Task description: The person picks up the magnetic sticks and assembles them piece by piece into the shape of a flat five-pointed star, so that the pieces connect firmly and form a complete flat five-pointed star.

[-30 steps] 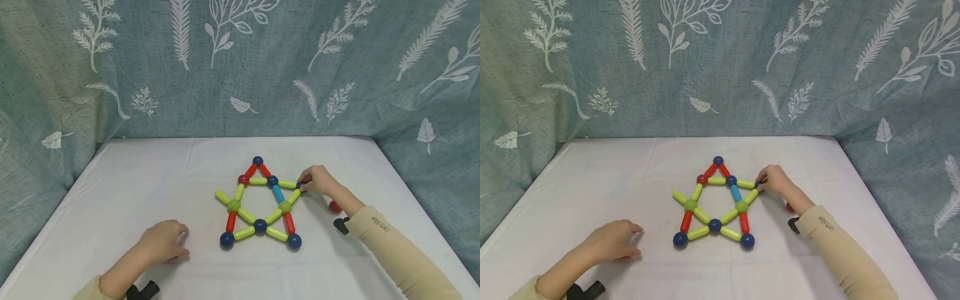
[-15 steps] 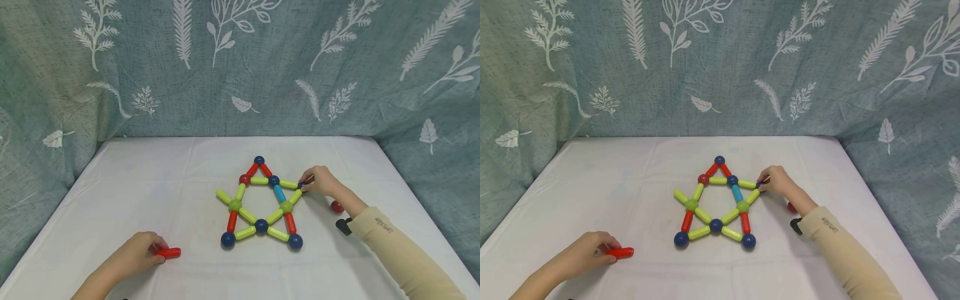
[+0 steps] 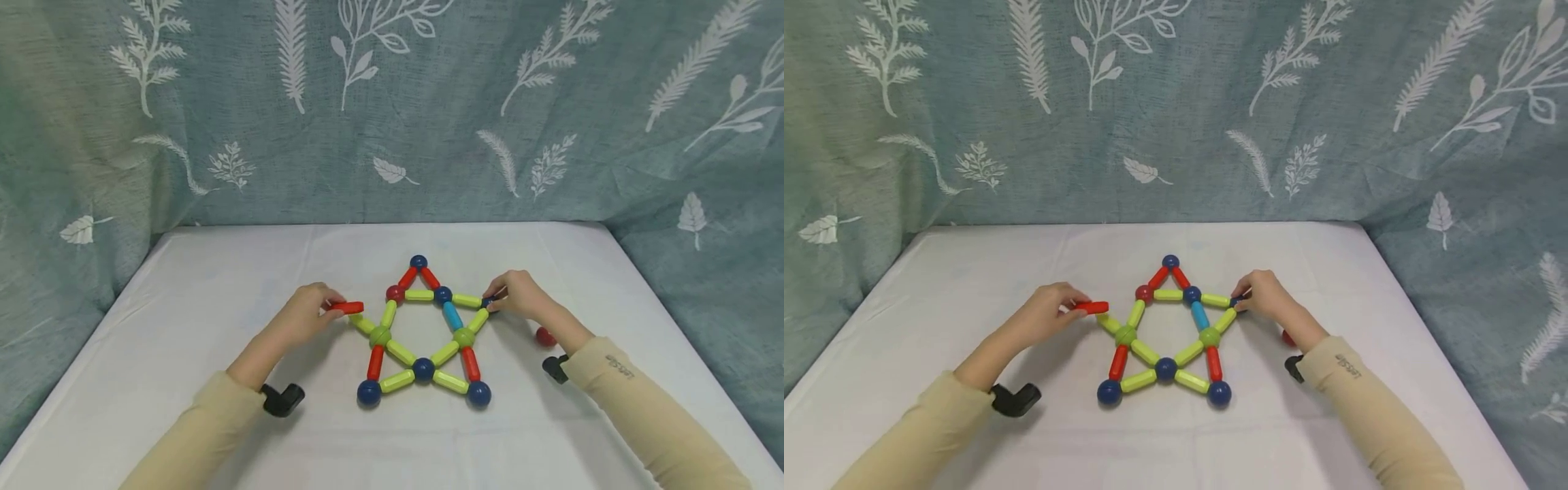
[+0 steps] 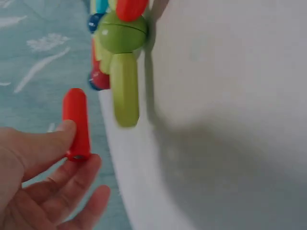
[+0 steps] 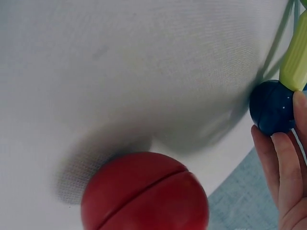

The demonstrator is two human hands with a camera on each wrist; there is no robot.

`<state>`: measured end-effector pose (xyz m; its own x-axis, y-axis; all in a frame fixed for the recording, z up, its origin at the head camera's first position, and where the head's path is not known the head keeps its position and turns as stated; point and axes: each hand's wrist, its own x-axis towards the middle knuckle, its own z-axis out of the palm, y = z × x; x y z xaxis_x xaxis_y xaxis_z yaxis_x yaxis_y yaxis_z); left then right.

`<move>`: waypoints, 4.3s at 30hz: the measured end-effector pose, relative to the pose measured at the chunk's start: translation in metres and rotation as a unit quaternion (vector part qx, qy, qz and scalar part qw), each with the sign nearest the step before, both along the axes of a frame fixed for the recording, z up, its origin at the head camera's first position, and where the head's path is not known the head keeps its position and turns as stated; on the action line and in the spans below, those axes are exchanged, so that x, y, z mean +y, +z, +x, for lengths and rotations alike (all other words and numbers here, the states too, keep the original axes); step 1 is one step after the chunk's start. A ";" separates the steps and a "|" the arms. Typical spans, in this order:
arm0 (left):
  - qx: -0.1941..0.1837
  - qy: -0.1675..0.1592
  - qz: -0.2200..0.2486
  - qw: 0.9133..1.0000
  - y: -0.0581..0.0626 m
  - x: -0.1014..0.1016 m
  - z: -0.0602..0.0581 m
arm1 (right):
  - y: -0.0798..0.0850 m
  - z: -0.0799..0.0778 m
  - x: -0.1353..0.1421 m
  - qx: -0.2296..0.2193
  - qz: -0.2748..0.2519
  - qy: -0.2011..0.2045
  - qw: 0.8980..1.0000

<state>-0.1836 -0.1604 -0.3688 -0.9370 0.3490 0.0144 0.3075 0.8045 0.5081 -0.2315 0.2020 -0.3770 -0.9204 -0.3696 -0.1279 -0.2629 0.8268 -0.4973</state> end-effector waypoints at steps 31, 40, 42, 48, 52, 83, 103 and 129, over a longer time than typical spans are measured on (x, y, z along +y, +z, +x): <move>-0.025 0.057 -0.017 0.998 -0.018 0.038 -0.033 | -0.002 -0.001 0.001 0.015 -0.002 0.001 1.000; -0.012 0.011 -0.048 0.999 0.010 0.046 0.035 | -0.002 0.000 0.001 0.015 0.000 0.008 1.000; -0.037 -0.005 -0.058 0.998 0.012 0.047 0.052 | -0.003 0.000 0.000 0.015 -0.001 0.007 1.000; -0.065 -0.047 -0.037 0.996 0.000 0.046 0.087 | -0.003 0.001 0.002 0.016 -0.003 0.004 1.000; -0.033 -0.048 -0.025 0.998 -0.011 0.046 0.093 | -0.003 0.001 0.002 0.014 -0.007 0.003 1.000; 0.106 -0.007 -0.099 0.989 -0.017 0.019 0.028 | -0.006 0.107 -0.007 0.006 -0.010 0.006 1.000; 0.079 -0.033 -0.135 0.987 -0.016 0.025 -0.009 | -0.012 0.136 -0.011 -0.070 -0.095 0.068 0.991; 0.096 -0.034 -0.108 0.989 -0.023 0.025 -0.009 | -0.019 0.070 0.085 -0.031 -0.092 -0.107 0.989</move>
<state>-0.1926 -0.1351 -0.3923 -0.8980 0.4263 0.1089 0.4397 0.8616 0.2534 -0.1616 0.2871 -0.3958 -0.9725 -0.1894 -0.1357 -0.0555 0.7541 -0.6544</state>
